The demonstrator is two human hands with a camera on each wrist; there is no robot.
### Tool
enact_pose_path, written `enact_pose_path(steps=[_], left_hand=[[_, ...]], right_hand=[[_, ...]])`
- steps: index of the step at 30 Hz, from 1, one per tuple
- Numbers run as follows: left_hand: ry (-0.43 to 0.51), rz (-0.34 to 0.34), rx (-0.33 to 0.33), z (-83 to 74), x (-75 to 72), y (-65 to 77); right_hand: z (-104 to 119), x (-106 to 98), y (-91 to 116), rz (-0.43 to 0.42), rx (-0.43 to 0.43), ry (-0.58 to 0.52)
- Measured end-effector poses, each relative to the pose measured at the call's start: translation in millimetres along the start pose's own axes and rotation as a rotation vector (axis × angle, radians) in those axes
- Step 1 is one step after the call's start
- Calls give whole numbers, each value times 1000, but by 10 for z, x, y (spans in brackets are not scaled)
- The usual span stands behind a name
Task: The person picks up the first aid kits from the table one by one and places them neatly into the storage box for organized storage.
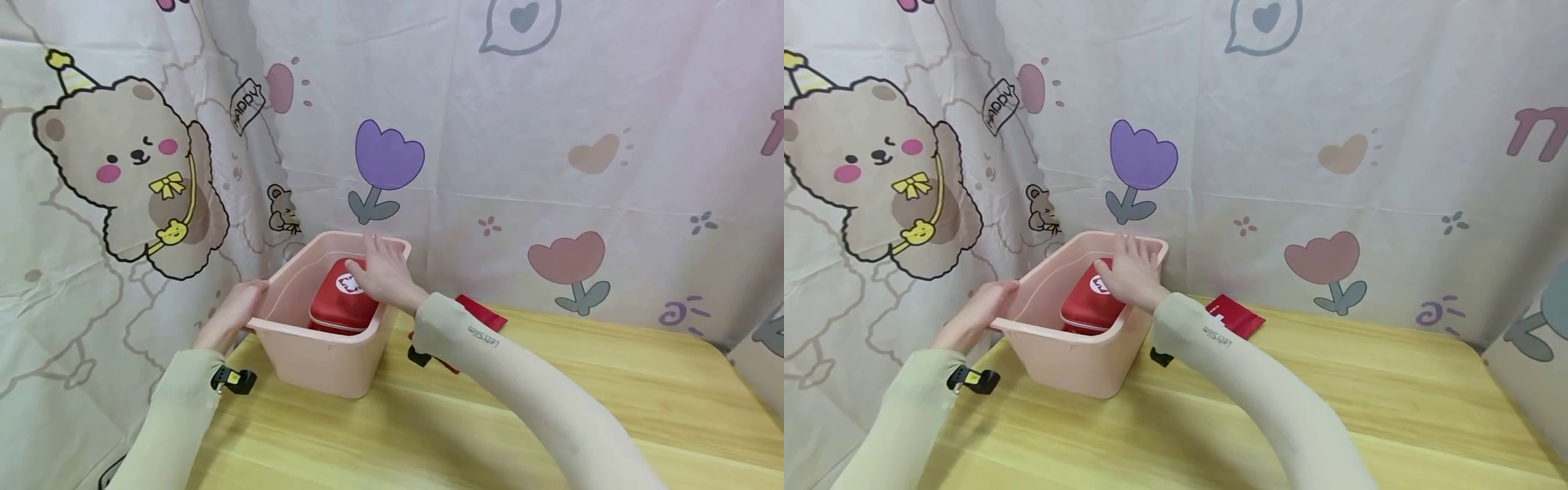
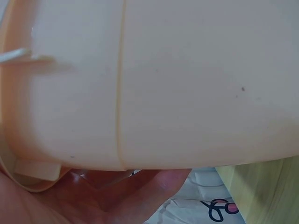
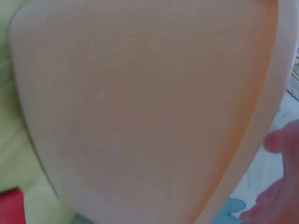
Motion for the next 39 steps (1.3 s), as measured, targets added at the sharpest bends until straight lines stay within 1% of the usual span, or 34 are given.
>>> enact_pose_path(steps=[2, 7, 9, 10, 14, 16, 17, 20, 27, 33, 36, 39], left_hand=[[-2, 8, 1, -14, 11, -1], [-12, 11, 10, -26, 7, -20], [-13, 9, 5, -21, 0, -16], [-3, -6, 0, -13, -13, -14], [1, -6, -5, -4, -11, -5], [-3, 1, 2, -7, -6, -11], [-12, 18, 8, -13, 7, -13], [-20, 25, 16, -19, 7, -25], [-24, 31, 12, -25, 17, -25], [-27, 33, 30, -28, 28, -10], [-28, 32, 39, -37, 23, 5], [-27, 33, 32, -28, 30, -3]], right_hand=[[-71, -24, 36, -4, -15, 52], [-225, -79, 120, -20, -41, 115], [-267, -90, 143, -27, -53, 139], [-283, -95, 154, -31, -60, 152], [-346, -113, 207, -28, -67, 176], [-374, -126, 241, -25, -67, 186], [-389, -131, 258, -23, -66, 195], [-438, -138, 308, -22, -65, 214], [-587, -103, 392, -35, -59, 246], [-757, -43, 471, -21, -39, 291], [-845, -19, 504, -10, -32, 291], [-949, 21, 530, 14, -21, 293]])
Point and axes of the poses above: each hand's wrist, its own y-axis away from the middle knuckle, its own x-axis out of the palm, z = x × y, the point moved 10 cm from there along -y, towards the middle knuckle, and after that the axes turned 10 degrees about y, right-handed, at the moved point
